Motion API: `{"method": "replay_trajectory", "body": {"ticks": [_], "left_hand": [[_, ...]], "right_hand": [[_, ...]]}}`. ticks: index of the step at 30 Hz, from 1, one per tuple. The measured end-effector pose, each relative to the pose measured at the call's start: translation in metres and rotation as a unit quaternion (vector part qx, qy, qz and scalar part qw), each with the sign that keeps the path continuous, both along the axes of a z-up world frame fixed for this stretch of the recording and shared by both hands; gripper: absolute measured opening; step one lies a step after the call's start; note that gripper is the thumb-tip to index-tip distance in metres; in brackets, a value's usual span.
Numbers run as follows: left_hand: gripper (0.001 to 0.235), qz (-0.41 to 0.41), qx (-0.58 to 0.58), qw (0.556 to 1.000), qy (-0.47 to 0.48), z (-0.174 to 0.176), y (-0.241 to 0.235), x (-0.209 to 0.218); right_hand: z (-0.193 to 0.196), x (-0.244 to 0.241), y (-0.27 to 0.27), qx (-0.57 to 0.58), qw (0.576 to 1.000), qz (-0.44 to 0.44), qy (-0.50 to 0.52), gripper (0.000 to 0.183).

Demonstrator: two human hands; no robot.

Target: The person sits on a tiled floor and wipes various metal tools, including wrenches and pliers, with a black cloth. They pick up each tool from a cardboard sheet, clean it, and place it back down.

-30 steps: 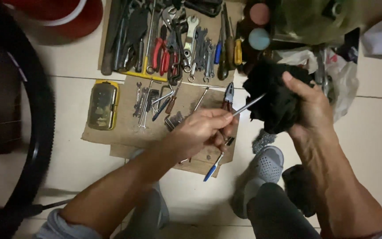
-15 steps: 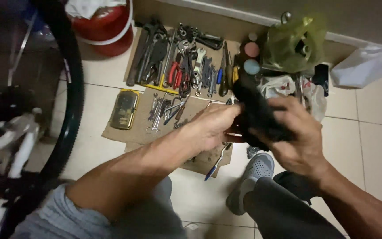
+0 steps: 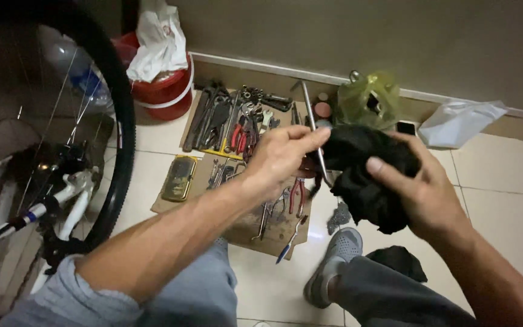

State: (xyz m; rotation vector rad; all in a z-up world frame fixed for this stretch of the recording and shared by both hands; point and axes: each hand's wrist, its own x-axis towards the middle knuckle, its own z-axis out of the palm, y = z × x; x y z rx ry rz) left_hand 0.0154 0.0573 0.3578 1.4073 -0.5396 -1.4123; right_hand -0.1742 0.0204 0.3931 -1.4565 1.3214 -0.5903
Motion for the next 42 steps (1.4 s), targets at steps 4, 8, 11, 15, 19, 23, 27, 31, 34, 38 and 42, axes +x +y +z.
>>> {"method": "replay_trajectory", "body": {"ticks": [4,8,11,15,19,23,27,31,34,38,42], "left_hand": [[0.025,0.015,-0.068,0.997,-0.034,-0.001,0.008,-0.016],[0.021,0.082,-0.138,0.987,-0.010,0.001,0.014,-0.024],[0.021,0.000,-0.153,0.984,-0.094,0.003,0.032,-0.031],[0.045,0.053,-0.091,0.994,0.036,0.000,0.032,-0.029],[0.031,-0.032,-0.094,0.993,-0.062,-0.006,0.038,-0.026],[0.028,-0.106,-0.226,0.946,-0.204,-0.041,0.038,-0.038],[0.020,-0.107,-0.200,0.924,-0.308,-0.038,0.049,-0.044],[0.018,-0.063,-0.244,0.916,-0.312,-0.039,0.054,-0.045],[0.016,-0.095,-0.236,0.906,-0.339,-0.034,0.055,-0.040],[0.023,-0.165,-0.248,0.853,-0.429,-0.035,0.045,-0.030],[0.025,-0.207,-0.243,0.818,-0.478,-0.057,0.043,-0.016]], "right_hand": [[0.001,-0.018,-0.001,-0.004,0.991,-0.032,-0.133,0.040],[-0.010,-0.030,0.000,-0.031,0.968,-0.059,-0.241,0.020],[0.005,-0.021,0.024,-0.033,0.960,-0.079,-0.267,0.032],[0.011,-0.035,0.017,-0.106,0.945,-0.147,-0.272,0.046],[0.016,-0.028,0.024,0.015,0.949,-0.142,-0.280,0.049],[0.005,-0.011,0.033,0.074,0.974,-0.032,-0.211,0.050],[-0.007,-0.006,0.021,0.104,0.971,-0.050,-0.210,0.027],[-0.009,-0.006,0.017,0.056,0.957,-0.093,-0.268,0.019],[-0.007,-0.007,0.012,0.070,0.951,-0.118,-0.277,0.019],[-0.014,-0.015,0.003,0.076,0.955,-0.147,-0.246,0.021],[-0.012,-0.008,0.011,-0.004,0.990,-0.101,-0.102,0.027]]}}
